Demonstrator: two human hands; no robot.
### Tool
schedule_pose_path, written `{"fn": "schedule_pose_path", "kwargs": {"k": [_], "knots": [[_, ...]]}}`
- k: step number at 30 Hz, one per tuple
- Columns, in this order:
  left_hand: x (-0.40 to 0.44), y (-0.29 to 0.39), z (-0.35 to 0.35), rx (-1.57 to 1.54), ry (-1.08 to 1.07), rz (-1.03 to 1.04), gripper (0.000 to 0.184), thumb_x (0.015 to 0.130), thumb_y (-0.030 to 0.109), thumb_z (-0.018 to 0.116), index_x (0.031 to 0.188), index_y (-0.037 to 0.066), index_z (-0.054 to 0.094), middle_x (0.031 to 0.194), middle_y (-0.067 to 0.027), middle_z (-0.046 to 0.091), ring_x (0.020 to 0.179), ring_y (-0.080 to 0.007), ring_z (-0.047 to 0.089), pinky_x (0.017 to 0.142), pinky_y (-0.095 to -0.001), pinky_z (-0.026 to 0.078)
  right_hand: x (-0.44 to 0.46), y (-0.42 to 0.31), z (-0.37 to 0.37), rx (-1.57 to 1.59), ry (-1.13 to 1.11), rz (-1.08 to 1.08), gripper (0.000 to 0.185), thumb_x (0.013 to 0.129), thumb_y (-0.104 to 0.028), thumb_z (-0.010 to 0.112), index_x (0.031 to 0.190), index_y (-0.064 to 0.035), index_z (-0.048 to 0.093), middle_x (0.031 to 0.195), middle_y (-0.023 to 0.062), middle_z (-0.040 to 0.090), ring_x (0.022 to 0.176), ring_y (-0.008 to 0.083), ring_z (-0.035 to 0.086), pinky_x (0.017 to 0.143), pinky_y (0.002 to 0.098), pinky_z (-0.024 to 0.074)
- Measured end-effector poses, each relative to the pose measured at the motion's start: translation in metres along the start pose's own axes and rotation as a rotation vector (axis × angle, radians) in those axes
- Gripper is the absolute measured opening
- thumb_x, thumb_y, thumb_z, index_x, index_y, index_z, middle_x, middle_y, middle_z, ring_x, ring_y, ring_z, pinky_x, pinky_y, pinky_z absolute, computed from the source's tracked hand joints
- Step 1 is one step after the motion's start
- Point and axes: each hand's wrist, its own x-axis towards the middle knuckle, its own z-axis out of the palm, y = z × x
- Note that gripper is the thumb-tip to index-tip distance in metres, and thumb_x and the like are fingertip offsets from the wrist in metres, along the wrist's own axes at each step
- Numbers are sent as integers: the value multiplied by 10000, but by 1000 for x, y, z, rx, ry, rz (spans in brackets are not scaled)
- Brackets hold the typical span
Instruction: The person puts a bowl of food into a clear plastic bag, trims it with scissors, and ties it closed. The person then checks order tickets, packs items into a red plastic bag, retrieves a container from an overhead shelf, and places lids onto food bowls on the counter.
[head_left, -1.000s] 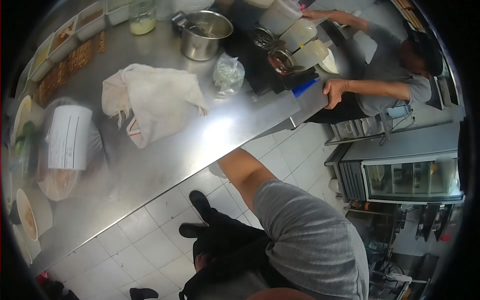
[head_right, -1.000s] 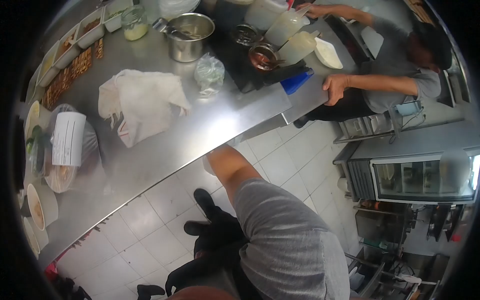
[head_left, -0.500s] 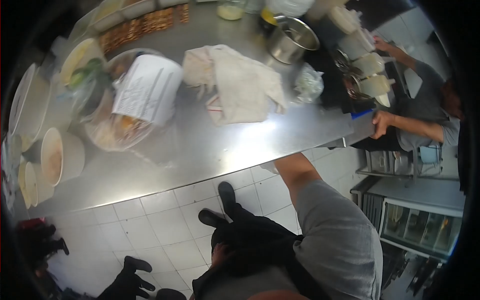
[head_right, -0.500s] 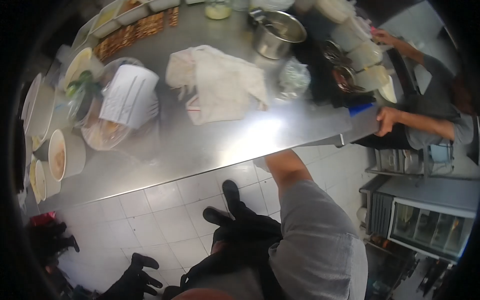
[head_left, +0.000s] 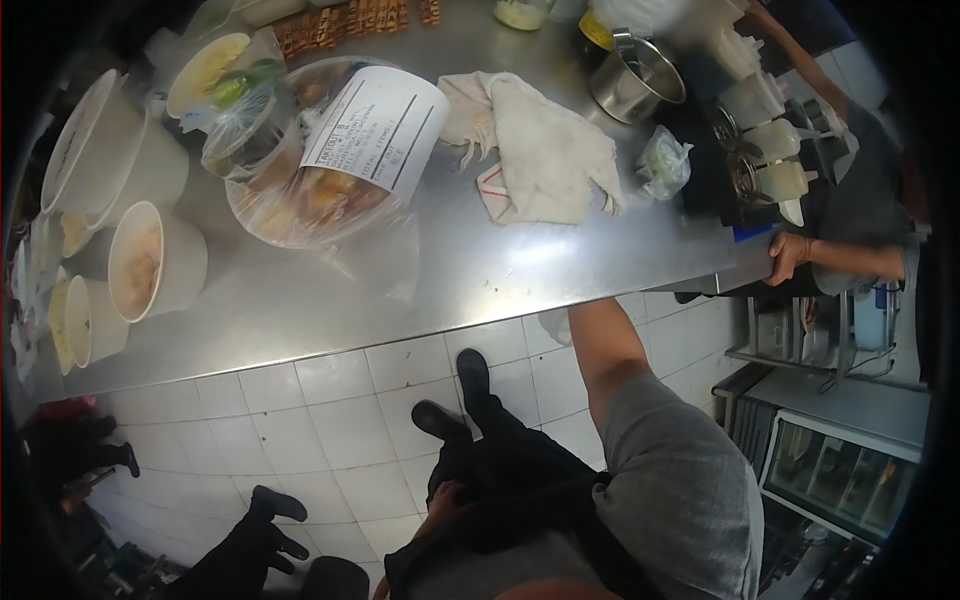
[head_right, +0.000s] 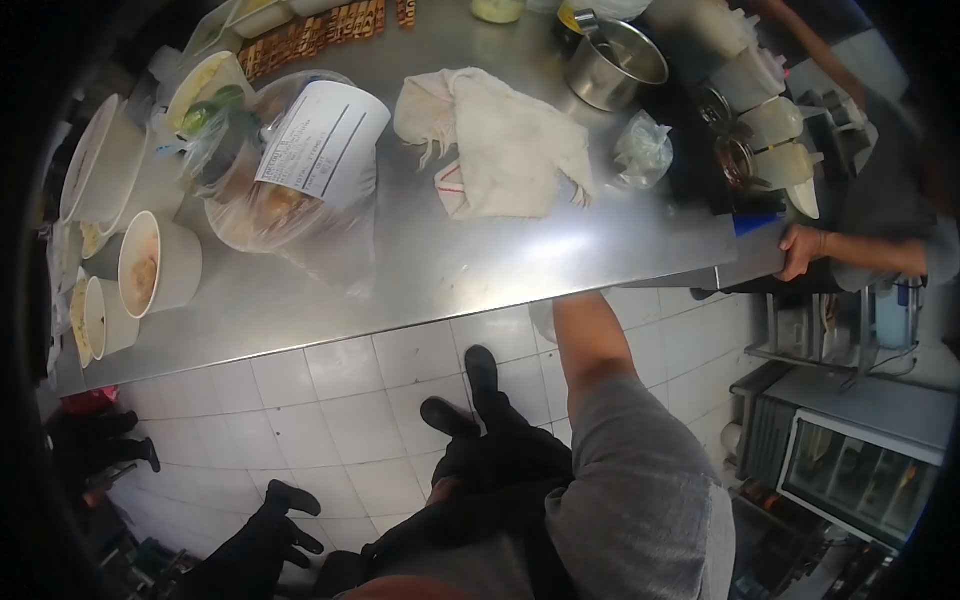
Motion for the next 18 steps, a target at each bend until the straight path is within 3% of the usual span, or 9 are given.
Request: {"fn": "schedule_pose_path", "kwargs": {"k": [4, 8, 10, 13, 15, 16, 17, 18], "knots": [[2, -60, 32, 75, -1, 163, 492, 816, 110, 674, 1260, 41, 474, 1312, -143, 465, 1120, -267, 540, 950, -363, 450, -13, 0, -13, 39, -8, 10, 305, 952, -272, 414, 1168, -95, 537, 1089, 88, 606, 1043, 234, 555, 822, 348, 478], [-8, -33, -6, 5, -53, 90, 552, 816, 166, 683, 1293, 48, 432, 1305, -138, 456, 1166, -260, 489, 981, -364, 410, -28, 9, -23, 98, -27, 40, 302, 954, -272, 410, 1164, -98, 539, 1083, 82, 609, 1039, 226, 558, 814, 344, 482], [-13, 3, -33, -163, -74, -47, 584, 815, 194, 688, 1310, 51, 411, 1302, -135, 451, 1190, -257, 464, 997, -364, 390, -46, 15, -30, 123, -44, 74, 301, 956, -273, 407, 1163, -100, 540, 1080, 79, 611, 1037, 223, 560, 811, 342, 484], [-4, 41, -63, -766, -115, -260, 634, 815, 236, 695, 1335, 56, 380, 1297, -131, 444, 1225, -252, 426, 1020, -364, 359, -88, 40, -61, 48, -147, 3, 299, 958, -273, 404, 1160, -102, 542, 1075, 74, 613, 1034, 217, 562, 805, 338, 488], [44, -18, -52, -1008, -73, 86, 724, 832, 99, 668, 1405, 54, 228, 1298, -134, 422, 1209, -230, 430, 1005, -323, 369, -119, 75, -102, -271, -325, -324, 387, 945, -226, 404, 1301, -75, 392, 1182, 75, 508, 1092, 193, 499, 921, 312, 411], [39, 14, -73, -843, 63, 123, 791, 797, 80, 687, 1423, 66, 204, 1363, -151, 359, 1270, -248, 361, 1028, -350, 349, -170, 70, -114, -606, -494, -442, 503, 883, -207, 503, 1325, -36, 333, 1202, 126, 482, 1106, 216, 490, 916, 350, 413], [34, 63, -104, -679, 204, 155, 860, 763, 62, 707, 1442, 78, 180, 1427, -168, 295, 1330, -266, 291, 1052, -378, 329, -207, 74, -121, -903, -518, -448, 588, 800, -200, 611, 1292, -13, 348, 1188, 182, 479, 1109, 269, 490, 910, 382, 412], [39, 82, -124, -476, 414, 302, 922, 725, 105, 752, 1440, 47, 172, 1393, -176, 327, 1317, -284, 302, 1064, -387, 305, -243, 65, -135, -1391, -617, -653, 599, 785, -135, 615, 1295, -26, 320, 974, 124, 603, 894, 247, 598, 729, 351, 477]]}}
